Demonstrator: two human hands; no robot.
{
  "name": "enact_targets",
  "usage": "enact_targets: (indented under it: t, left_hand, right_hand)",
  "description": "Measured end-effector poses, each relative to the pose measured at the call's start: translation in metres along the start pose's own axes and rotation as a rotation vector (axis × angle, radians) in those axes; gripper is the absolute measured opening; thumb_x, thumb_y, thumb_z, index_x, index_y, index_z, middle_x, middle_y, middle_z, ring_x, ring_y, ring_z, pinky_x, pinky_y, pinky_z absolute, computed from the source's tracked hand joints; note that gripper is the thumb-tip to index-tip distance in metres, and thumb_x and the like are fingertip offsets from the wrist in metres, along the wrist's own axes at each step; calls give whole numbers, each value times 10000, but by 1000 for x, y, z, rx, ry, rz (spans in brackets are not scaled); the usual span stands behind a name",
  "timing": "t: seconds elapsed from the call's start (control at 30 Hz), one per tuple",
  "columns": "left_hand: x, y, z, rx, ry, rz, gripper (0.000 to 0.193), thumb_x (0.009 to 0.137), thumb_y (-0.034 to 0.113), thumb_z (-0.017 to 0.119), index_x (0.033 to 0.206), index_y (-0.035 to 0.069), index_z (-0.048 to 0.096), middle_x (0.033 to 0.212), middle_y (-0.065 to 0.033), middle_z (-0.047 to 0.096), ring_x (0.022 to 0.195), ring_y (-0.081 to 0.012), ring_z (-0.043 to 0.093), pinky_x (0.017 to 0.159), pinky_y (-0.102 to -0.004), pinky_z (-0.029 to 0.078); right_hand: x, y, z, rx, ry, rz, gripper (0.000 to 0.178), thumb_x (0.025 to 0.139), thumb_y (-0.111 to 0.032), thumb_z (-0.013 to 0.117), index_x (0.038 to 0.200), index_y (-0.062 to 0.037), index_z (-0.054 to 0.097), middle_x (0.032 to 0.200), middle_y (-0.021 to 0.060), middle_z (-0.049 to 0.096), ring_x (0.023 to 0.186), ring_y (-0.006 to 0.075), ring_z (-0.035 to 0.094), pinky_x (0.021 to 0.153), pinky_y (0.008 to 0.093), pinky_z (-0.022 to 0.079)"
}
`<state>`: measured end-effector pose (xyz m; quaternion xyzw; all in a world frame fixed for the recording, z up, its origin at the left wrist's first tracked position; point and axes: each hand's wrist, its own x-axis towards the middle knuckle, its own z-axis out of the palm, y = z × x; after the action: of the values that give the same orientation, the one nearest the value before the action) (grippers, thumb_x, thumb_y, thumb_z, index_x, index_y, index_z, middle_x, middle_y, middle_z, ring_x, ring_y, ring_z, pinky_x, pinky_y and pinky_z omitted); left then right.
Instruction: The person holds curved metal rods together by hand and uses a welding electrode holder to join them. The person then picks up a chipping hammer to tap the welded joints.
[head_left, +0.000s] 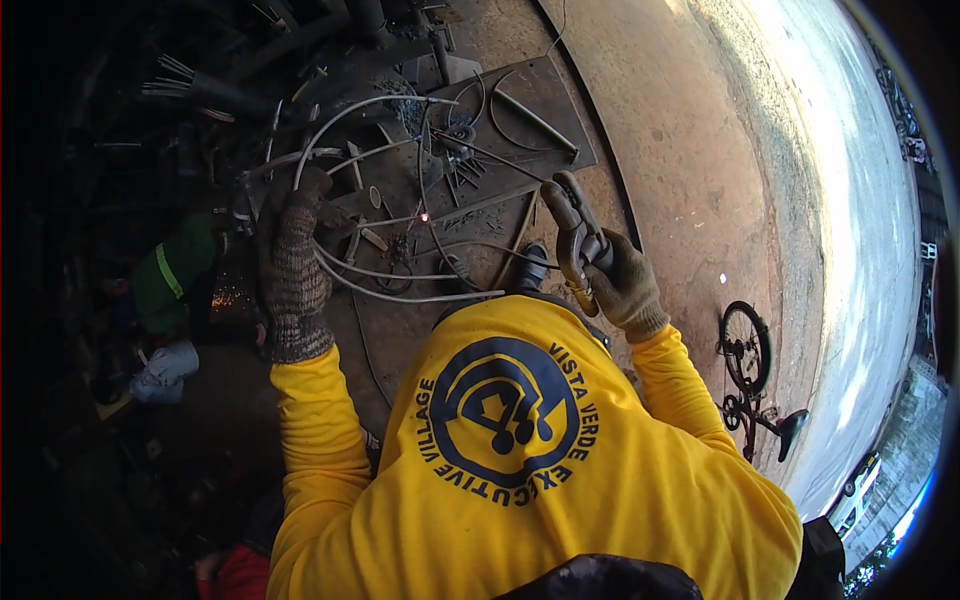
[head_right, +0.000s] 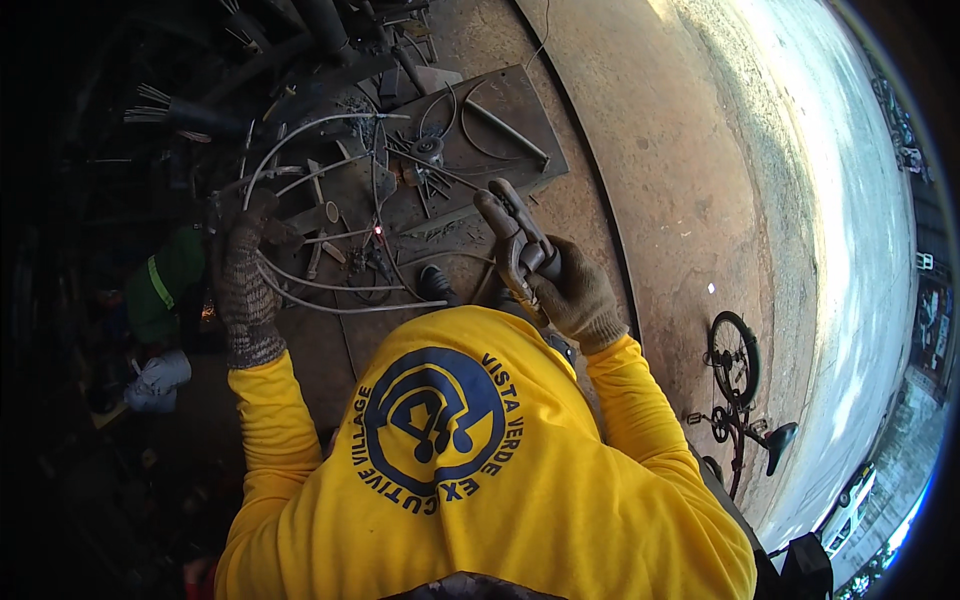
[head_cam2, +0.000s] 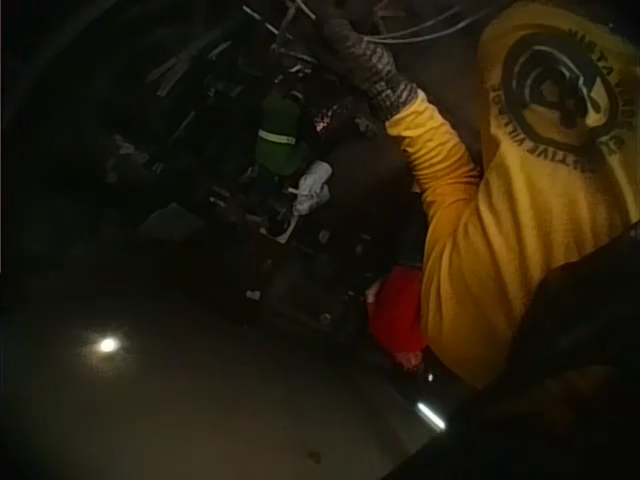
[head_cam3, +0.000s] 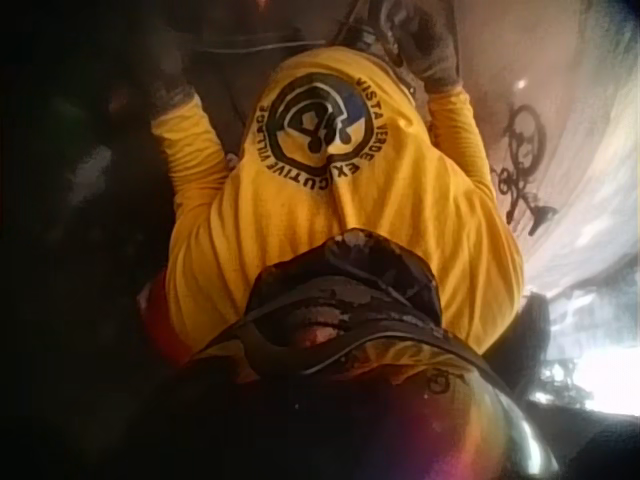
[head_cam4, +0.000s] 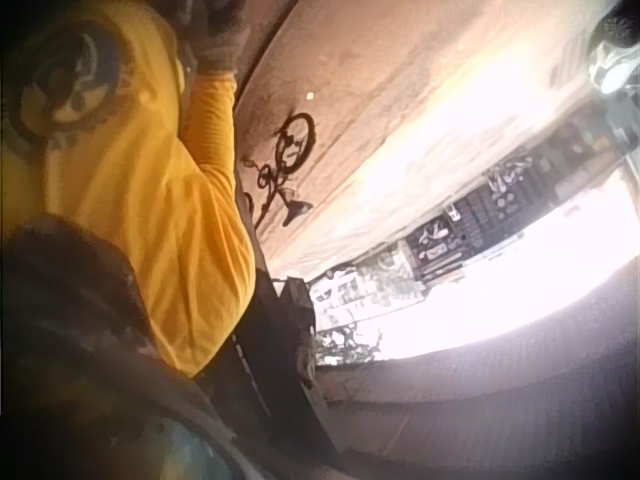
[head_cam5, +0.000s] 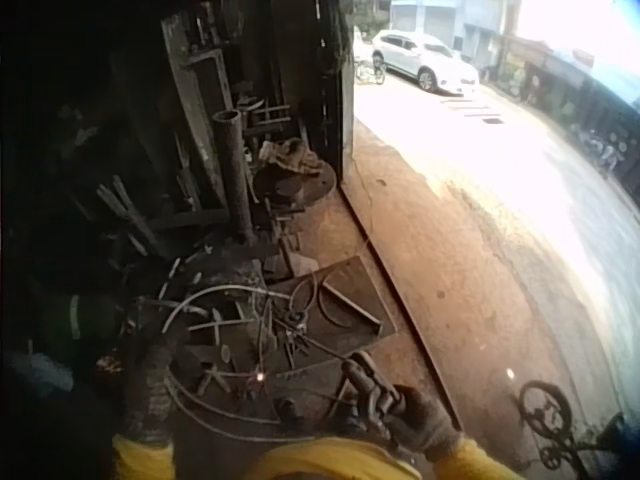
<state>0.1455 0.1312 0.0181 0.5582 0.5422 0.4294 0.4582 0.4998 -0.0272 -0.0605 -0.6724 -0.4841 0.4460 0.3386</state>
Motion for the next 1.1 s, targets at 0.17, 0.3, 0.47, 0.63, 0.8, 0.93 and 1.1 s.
enact_targets:
  t: [0.17, 0.3, 0.47, 0.63, 0.8, 0.93, 1.1]
  left_hand:
    - [-3, -14, -10, -233, 34, -98, 447, 943, 256, 605, 1224, -91, 602, 852, -127, 651, 795, -210, 643, 760, -380, 577]
    - [-1, -27, -19, -317, 8, -84, 457, 932, 250, 618, 1222, -103, 594, 812, -107, 625, 793, -215, 641, 767, -393, 576]
    - [10, -37, -29, -339, 16, -209, 499, 924, 276, 642, 1221, -119, 578, 805, -97, 620, 798, -224, 642, 771, -409, 577]
    - [4, -27, -21, -385, 28, -199, 544, 914, 288, 664, 1240, -129, 542, 817, -102, 632, 821, -237, 655, 783, -421, 580]
    - [7, -32, -26, -418, -9, -198, 556, 906, 286, 675, 1248, -127, 529, 820, -112, 650, 830, -247, 668, 790, -422, 580]
    - [2, -21, -19, -393, 25, -216, 546, 911, 290, 670, 1241, -124, 534, 815, -115, 658, 821, -240, 670, 803, -414, 576]
    - [1, -26, -19, -400, 30, -212, 524, 918, 270, 667, 1259, -106, 534, 860, -106, 663, 833, -229, 666, 828, -407, 567]
  right_hand:
    - [3, 5, 0, 7, -3, -17, 568, 852, -242, 770, 1304, 15, 540, 1131, 179, 674, 1026, 257, 665, 914, 353, 520]
    - [4, 4, 0, -9, -15, -5, 576, 849, -259, 773, 1302, 11, 544, 1124, 183, 680, 1024, 266, 671, 912, 353, 520]
    - [5, 4, 2, -11, -18, -14, 581, 845, -280, 778, 1295, 9, 551, 1121, 186, 685, 1028, 270, 676, 910, 350, 521]
    - [7, 4, 3, -23, -11, -44, 575, 846, -283, 778, 1292, 6, 556, 1111, 185, 688, 1017, 267, 680, 900, 352, 527]
    - [7, 6, 4, -9, -2, -48, 571, 847, -279, 777, 1287, 10, 557, 1104, 186, 690, 1003, 265, 684, 890, 349, 531]
    - [7, 11, 5, -8, 10, -65, 566, 848, -271, 775, 1287, 12, 557, 1096, 186, 691, 995, 267, 685, 886, 348, 532]
    - [5, 7, 4, -3, 2, -53, 559, 850, -258, 772, 1287, 14, 554, 1114, 184, 683, 1021, 263, 673, 905, 350, 522]
